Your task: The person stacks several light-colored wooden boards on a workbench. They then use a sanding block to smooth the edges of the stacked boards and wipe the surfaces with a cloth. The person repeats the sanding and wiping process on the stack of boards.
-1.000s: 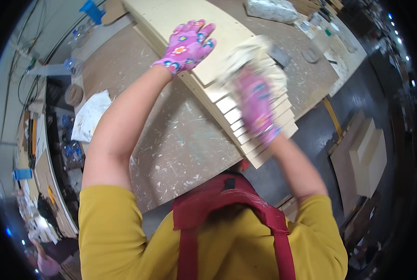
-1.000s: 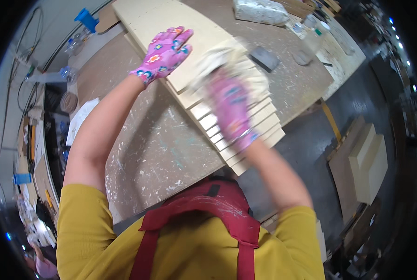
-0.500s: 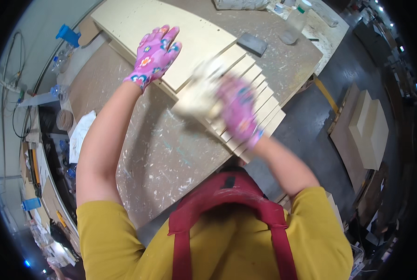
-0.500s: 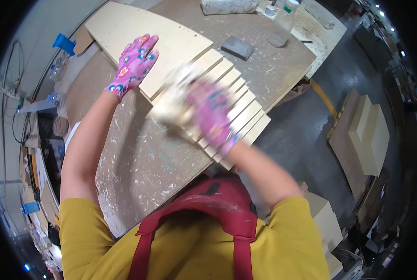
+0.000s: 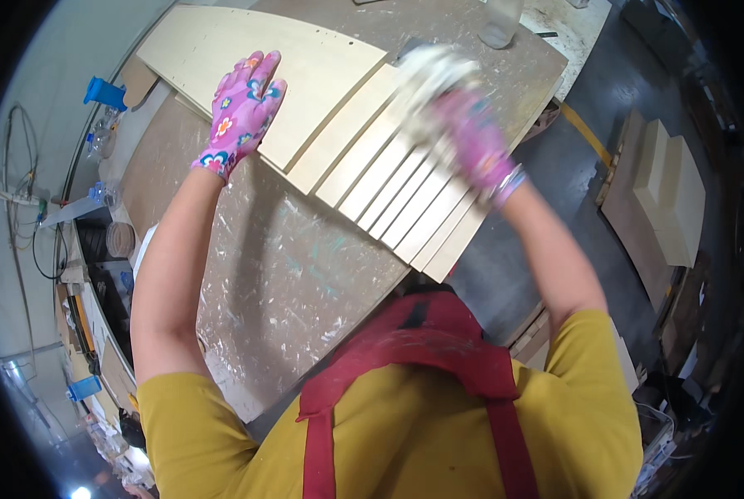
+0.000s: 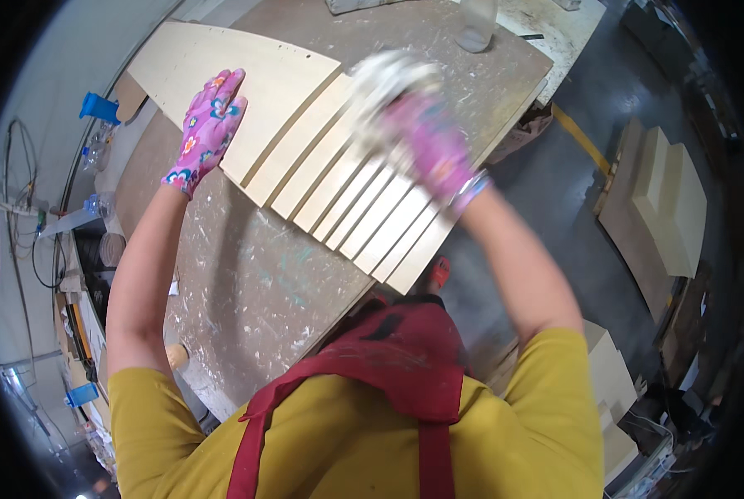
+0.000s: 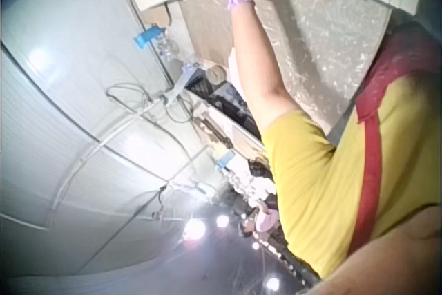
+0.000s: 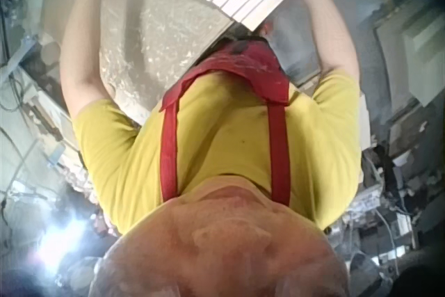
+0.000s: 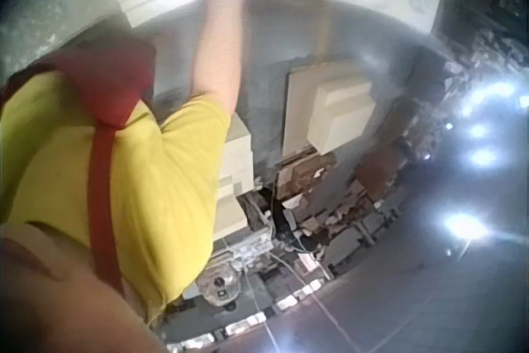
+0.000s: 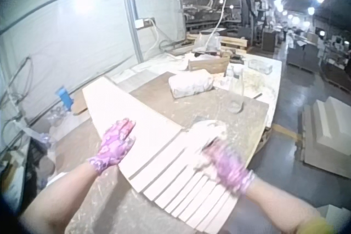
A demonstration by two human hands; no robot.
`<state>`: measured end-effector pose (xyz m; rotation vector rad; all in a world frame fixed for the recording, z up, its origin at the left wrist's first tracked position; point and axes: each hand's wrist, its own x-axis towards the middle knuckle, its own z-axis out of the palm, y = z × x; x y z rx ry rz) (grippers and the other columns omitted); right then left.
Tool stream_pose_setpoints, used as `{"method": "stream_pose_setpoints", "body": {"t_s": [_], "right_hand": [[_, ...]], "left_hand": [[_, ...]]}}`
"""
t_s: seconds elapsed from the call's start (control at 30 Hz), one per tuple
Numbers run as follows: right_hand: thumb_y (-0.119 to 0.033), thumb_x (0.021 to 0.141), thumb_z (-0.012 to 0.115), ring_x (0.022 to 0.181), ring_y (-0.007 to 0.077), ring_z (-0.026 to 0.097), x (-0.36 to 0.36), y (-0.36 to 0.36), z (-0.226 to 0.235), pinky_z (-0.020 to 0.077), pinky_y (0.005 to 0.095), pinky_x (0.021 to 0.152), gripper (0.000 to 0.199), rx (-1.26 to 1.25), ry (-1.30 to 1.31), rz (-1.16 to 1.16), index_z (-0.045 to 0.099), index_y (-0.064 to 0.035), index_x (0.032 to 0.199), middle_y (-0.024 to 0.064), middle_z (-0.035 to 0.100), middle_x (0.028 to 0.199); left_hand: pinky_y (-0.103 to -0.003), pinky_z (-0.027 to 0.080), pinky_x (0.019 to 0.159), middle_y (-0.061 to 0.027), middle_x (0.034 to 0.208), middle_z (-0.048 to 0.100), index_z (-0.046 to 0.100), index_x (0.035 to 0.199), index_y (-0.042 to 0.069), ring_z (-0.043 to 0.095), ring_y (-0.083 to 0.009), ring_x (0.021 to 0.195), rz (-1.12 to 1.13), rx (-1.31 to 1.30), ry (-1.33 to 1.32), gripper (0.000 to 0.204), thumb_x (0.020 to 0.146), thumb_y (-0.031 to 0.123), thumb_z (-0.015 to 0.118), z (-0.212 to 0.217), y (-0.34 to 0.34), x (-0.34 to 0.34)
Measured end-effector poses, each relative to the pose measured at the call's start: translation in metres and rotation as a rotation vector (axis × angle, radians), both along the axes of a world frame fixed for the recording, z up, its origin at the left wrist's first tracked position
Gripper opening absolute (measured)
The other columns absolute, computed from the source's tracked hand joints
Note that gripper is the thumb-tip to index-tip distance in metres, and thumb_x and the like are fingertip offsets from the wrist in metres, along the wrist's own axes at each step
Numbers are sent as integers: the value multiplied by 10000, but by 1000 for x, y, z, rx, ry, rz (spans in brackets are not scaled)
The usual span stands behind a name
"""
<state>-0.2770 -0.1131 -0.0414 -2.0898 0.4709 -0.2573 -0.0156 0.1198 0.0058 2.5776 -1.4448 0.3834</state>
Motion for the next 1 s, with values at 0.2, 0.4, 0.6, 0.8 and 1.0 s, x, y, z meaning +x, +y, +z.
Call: {"method": "stream_pose_setpoints", "body": {"t_s": [0.2,0.4,0.6,0.8,1.0], "right_hand": [[-175,949,537,987,302,629,-42,-67,-36,510,425,885,278,-944,-257,-241,631,-34,1169,194,641,1096],[-263,974,503,1056,327,599,-46,120,-45,482,433,920,299,-520,-135,156,653,-101,1175,119,617,1159],[-112,842,604,999,335,621,-32,35,-21,504,456,905,316,-409,-423,-108,682,-82,1147,156,650,1066],[-213,972,588,924,225,657,-48,163,-8,514,315,884,207,-550,184,595,638,-37,1069,108,674,953],[-25,905,560,919,246,671,-87,113,-9,565,353,768,322,23,-562,240,666,-130,1190,92,675,1118]], "left_hand": [[-438,271,1171,-169,1514,423,448,1474,142,367,-339,1415,-30,-15,6,529,1018,410,423,-3,-7,2],[-457,243,1176,-158,1502,441,429,1488,168,369,-328,1416,-39,-28,-26,551,1017,452,400,-19,-3,12],[-430,270,1170,-166,1512,426,429,1488,158,377,-338,1406,-71,-14,-61,529,1024,413,413,-14,-5,18],[-446,256,1174,-153,1507,437,434,1484,168,368,-333,1416,-46,-14,-23,541,1022,448,400,-17,-10,17],[-436,256,1183,-138,1515,432,431,1490,183,357,-329,1423,-32,-13,-24,531,1030,446,396,-15,-1,20]]}}
